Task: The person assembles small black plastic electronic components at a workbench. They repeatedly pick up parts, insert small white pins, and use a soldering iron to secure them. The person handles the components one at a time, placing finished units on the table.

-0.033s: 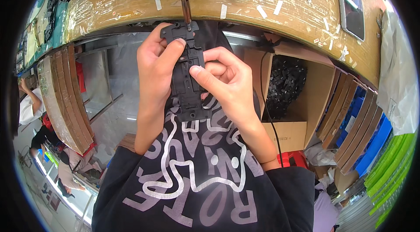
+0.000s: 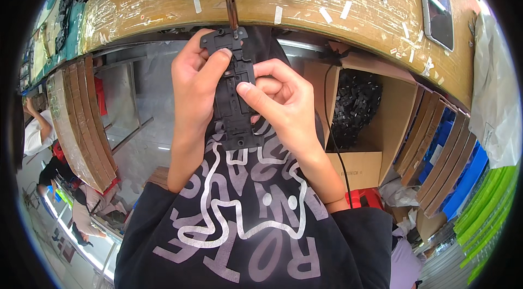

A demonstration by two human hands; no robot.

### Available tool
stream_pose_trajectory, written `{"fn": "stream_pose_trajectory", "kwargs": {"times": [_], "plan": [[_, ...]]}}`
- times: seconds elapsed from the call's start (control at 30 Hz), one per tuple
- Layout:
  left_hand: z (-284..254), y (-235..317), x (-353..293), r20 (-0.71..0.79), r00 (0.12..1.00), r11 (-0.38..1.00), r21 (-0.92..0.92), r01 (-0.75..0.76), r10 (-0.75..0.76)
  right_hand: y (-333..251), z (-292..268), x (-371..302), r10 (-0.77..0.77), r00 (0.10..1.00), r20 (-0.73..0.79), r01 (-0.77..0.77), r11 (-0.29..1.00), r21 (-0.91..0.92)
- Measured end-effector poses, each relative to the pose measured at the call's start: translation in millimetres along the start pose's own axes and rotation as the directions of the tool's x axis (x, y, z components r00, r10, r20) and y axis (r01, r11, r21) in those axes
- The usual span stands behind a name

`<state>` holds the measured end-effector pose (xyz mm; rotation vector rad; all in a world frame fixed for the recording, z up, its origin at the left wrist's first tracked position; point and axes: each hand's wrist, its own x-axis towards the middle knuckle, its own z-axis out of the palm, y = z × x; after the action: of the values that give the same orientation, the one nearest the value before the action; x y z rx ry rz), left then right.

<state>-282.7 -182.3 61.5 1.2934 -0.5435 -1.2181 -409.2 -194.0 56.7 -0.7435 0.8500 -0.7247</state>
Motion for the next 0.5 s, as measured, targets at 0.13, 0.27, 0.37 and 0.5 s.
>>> {"fn": "stream_pose_trajectory", "kwargs": {"times": [0.13,0.27,0.37,0.5], "plan": [[-7.2,-12.0,0.0,0.053,0.997,0.979,0.198,0.047,-0.059,9.0,-16.3,-0.5,0.098,0.993,-0.072,-0.107,0.984,-0.142],[-41.4,-10.5,-3.3,0.150,0.982,0.785,0.619,-0.004,-0.113,29.7,-65.3,1.3,0.056,0.905,-0.421,-0.197,0.933,-0.300],[-75.7,25.8,-12.6,0.198,0.968,0.861,0.507,0.031,-0.152,72.9,-179.0,2.1,-0.138,0.735,-0.663,-0.208,0.885,-0.416],[-102.1,92.5,-7.3,0.192,0.980,0.896,0.423,-0.132,0.053,131.5,-344.4,-26.6,-0.423,0.325,-0.846,-0.216,0.838,-0.502]]}}
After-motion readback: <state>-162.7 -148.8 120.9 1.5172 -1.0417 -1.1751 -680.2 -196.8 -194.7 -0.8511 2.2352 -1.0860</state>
